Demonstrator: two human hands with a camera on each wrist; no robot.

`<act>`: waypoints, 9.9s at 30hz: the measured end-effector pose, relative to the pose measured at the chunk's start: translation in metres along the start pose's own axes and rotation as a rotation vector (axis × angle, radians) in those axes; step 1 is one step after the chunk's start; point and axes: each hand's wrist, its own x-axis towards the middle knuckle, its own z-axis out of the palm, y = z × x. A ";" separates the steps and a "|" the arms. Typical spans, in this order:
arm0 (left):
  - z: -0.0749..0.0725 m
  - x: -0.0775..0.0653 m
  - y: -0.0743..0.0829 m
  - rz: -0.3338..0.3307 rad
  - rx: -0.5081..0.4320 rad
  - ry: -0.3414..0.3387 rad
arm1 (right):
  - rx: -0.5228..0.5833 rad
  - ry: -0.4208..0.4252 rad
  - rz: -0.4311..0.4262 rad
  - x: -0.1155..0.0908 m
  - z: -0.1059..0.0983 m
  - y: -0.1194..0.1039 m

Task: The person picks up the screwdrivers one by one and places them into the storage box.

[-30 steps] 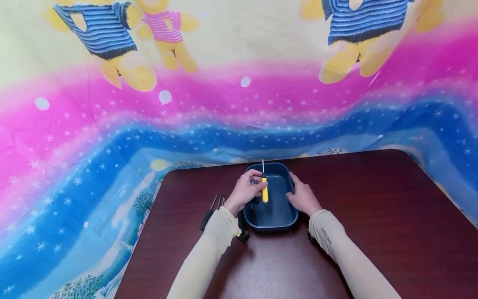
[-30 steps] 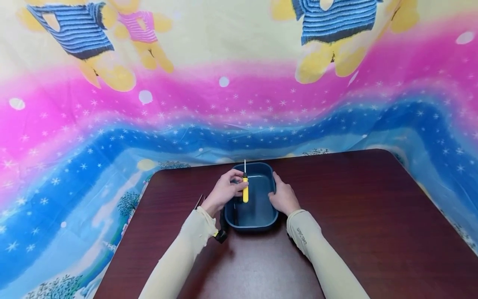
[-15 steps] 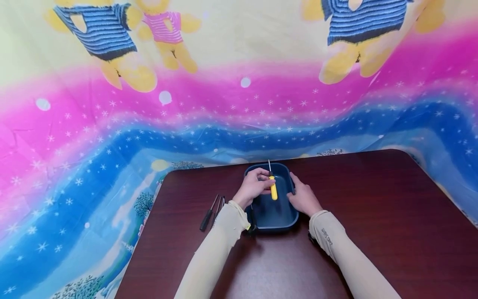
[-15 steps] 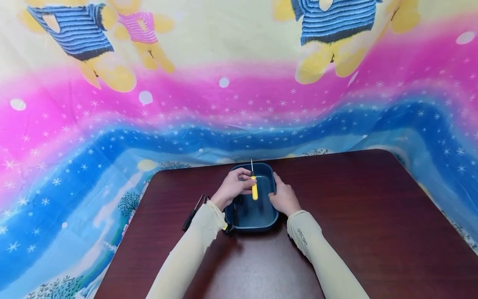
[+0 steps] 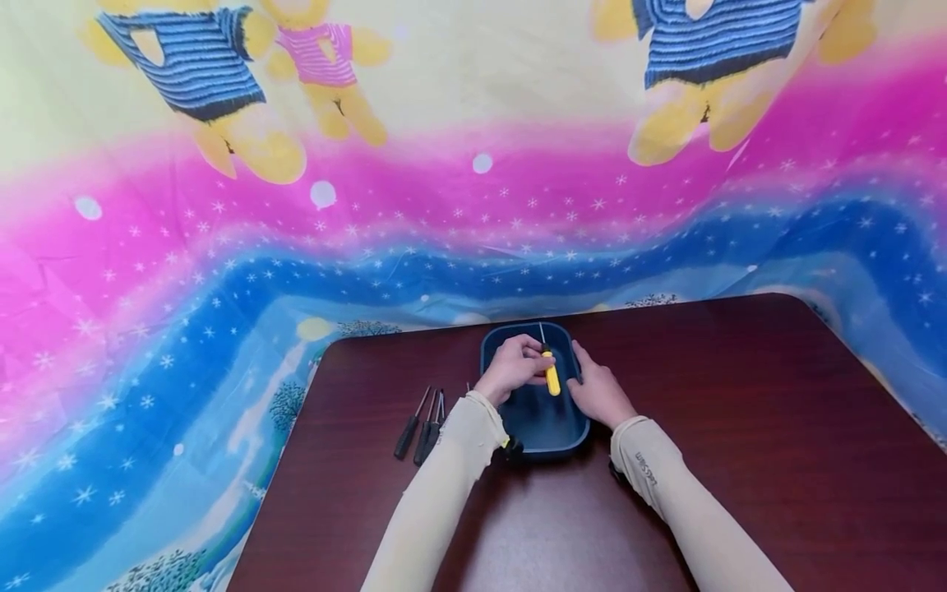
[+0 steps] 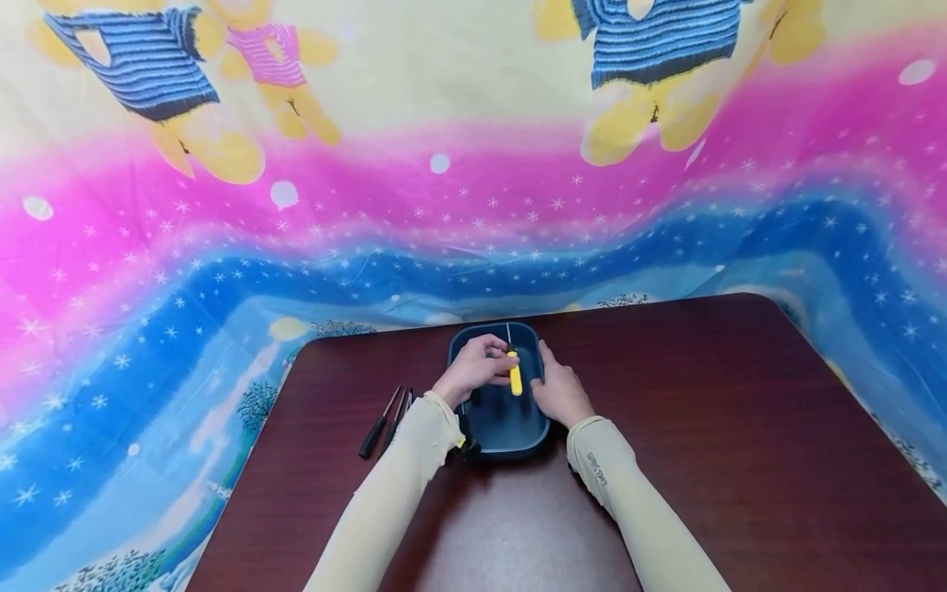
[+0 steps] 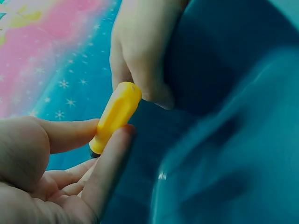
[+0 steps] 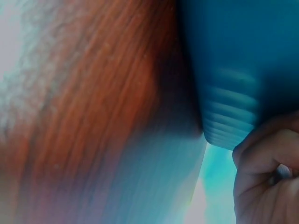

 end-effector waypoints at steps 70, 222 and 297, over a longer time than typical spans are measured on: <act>0.029 0.026 -0.019 -0.171 0.198 -0.028 | 0.044 -0.041 0.030 -0.007 0.006 0.004; -0.108 -0.091 -0.037 0.108 0.206 0.227 | 0.018 -0.019 0.013 -0.004 0.004 0.001; 0.004 0.009 -0.001 -0.118 0.269 -0.093 | 0.026 -0.029 0.030 -0.004 0.003 -0.002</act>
